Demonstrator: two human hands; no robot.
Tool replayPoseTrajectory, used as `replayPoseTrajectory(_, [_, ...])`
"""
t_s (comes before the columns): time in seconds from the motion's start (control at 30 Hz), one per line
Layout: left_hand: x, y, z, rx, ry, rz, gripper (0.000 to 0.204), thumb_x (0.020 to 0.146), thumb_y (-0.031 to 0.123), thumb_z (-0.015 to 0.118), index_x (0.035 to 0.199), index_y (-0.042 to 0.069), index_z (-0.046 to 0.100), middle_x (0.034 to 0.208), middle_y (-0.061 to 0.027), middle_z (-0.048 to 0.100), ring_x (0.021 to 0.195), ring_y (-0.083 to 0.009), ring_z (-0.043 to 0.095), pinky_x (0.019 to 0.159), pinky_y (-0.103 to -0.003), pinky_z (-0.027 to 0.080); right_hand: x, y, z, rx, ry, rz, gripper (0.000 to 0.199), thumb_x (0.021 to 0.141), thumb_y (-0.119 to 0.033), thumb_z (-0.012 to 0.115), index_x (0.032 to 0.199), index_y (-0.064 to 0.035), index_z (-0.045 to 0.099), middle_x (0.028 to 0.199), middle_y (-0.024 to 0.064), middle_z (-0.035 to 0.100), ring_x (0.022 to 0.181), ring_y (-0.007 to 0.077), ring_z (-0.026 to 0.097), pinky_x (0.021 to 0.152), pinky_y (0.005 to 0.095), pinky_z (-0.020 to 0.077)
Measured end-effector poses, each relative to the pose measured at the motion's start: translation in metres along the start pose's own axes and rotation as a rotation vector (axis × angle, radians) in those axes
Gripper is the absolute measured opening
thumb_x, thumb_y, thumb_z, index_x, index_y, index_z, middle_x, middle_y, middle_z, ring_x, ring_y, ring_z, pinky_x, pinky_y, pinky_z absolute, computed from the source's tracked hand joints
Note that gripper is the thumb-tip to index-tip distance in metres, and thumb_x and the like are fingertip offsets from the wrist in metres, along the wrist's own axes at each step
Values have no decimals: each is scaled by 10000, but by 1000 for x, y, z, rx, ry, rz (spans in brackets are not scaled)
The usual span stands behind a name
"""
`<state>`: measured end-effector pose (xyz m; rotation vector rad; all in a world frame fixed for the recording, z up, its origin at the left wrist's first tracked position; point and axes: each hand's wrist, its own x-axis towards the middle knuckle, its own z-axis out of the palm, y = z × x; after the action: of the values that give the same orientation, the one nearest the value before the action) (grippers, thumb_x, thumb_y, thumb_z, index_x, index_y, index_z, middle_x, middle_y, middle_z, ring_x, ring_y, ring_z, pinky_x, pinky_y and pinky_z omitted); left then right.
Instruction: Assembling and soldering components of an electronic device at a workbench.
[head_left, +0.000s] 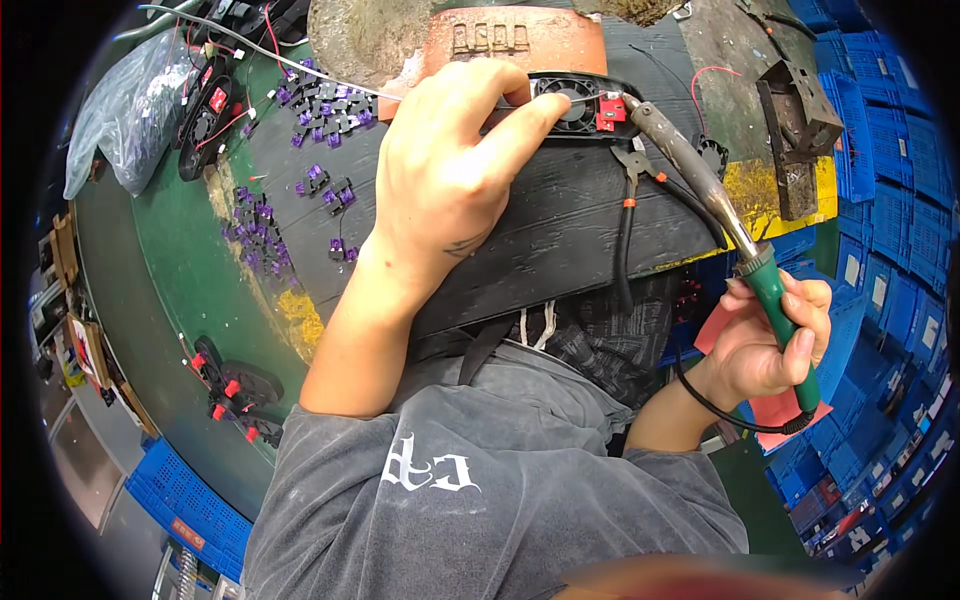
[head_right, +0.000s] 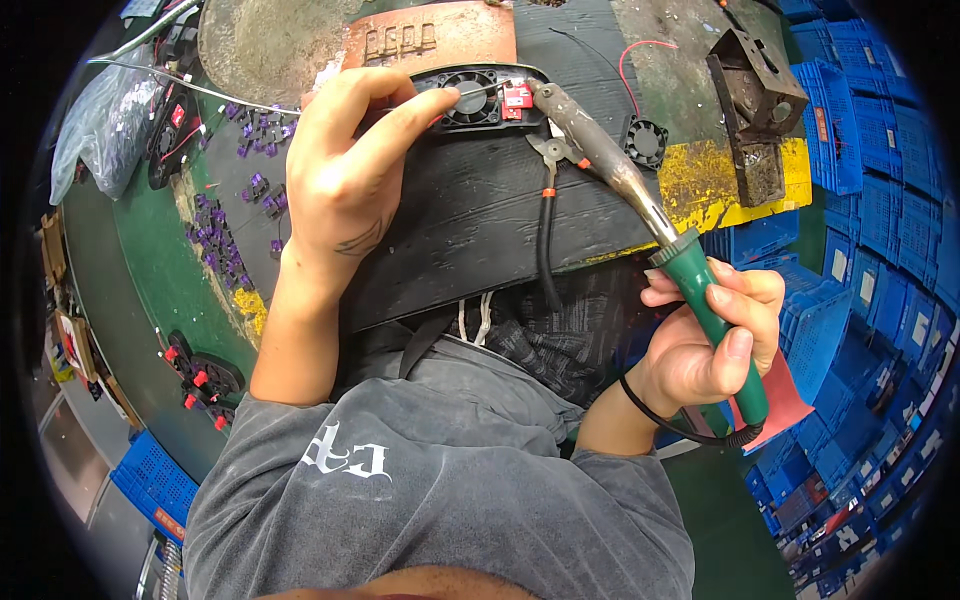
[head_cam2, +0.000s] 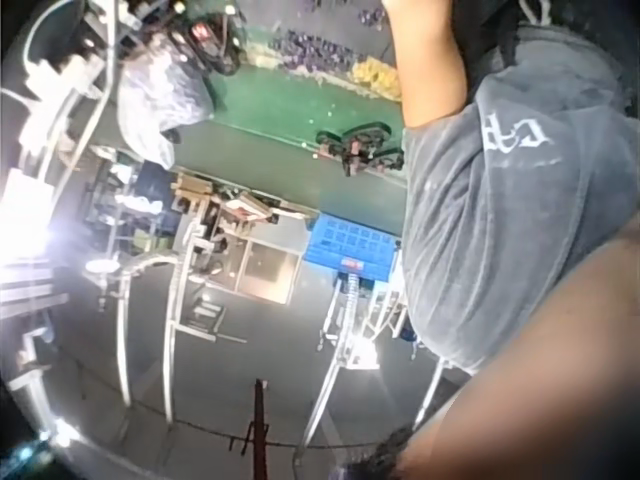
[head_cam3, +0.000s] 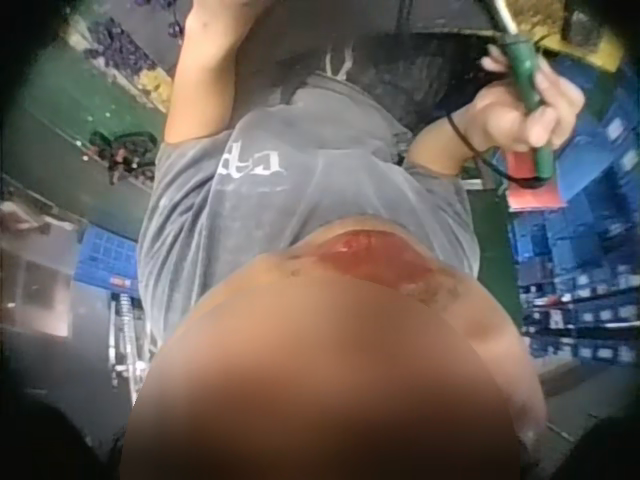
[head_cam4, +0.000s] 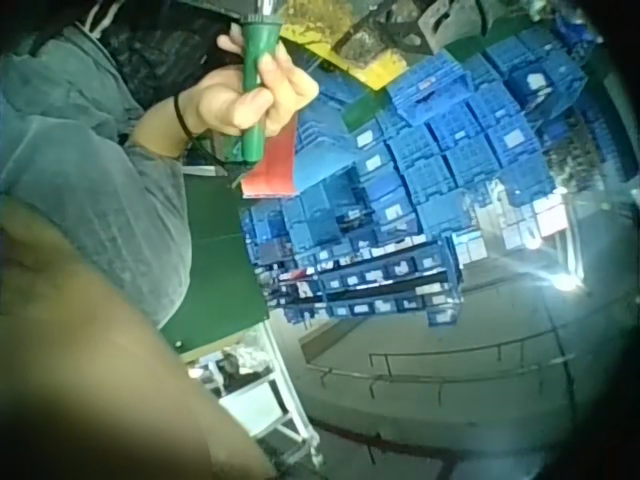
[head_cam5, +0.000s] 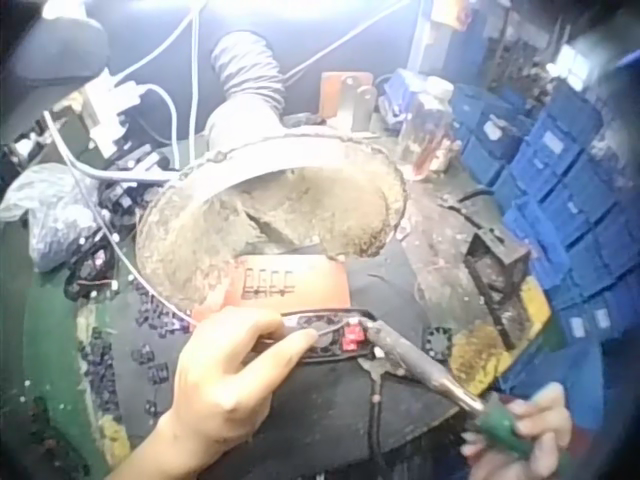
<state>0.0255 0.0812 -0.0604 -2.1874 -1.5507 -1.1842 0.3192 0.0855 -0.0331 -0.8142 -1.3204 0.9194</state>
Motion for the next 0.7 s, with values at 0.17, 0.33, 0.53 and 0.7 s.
replayPoseTrajectory(0.17, [-1,1,-2,-15,1,-13,238,720,95,643,940,53,725,848,-55,587,741,-215,594,643,-333,478,-2,1,0,15,-1,-9,353,917,-269,470,891,49,620,957,171,537,556,364,661,408,368,582])
replayPoseTrajectory(0.33, [0,4,-4,-62,-6,-44,324,682,-41,675,989,37,744,866,-77,593,734,-215,564,660,-311,460,-2,-1,-2,9,0,-26,344,914,-257,467,885,55,609,973,176,538,568,377,663,405,373,581])
replayPoseTrajectory(0.53, [-1,3,-8,-16,-2,-5,242,716,95,653,943,57,727,859,-54,596,756,-213,602,646,-325,479,-3,-1,-4,49,-4,-40,346,915,-257,468,906,56,615,981,182,537,595,387,669,408,374,583])
replayPoseTrajectory(0.7, [-2,7,1,-29,18,18,238,718,93,656,943,60,725,871,-52,599,781,-217,613,662,-323,482,-2,-5,-7,39,-26,-58,357,926,-269,468,927,54,619,982,179,533,612,388,673,413,371,585])
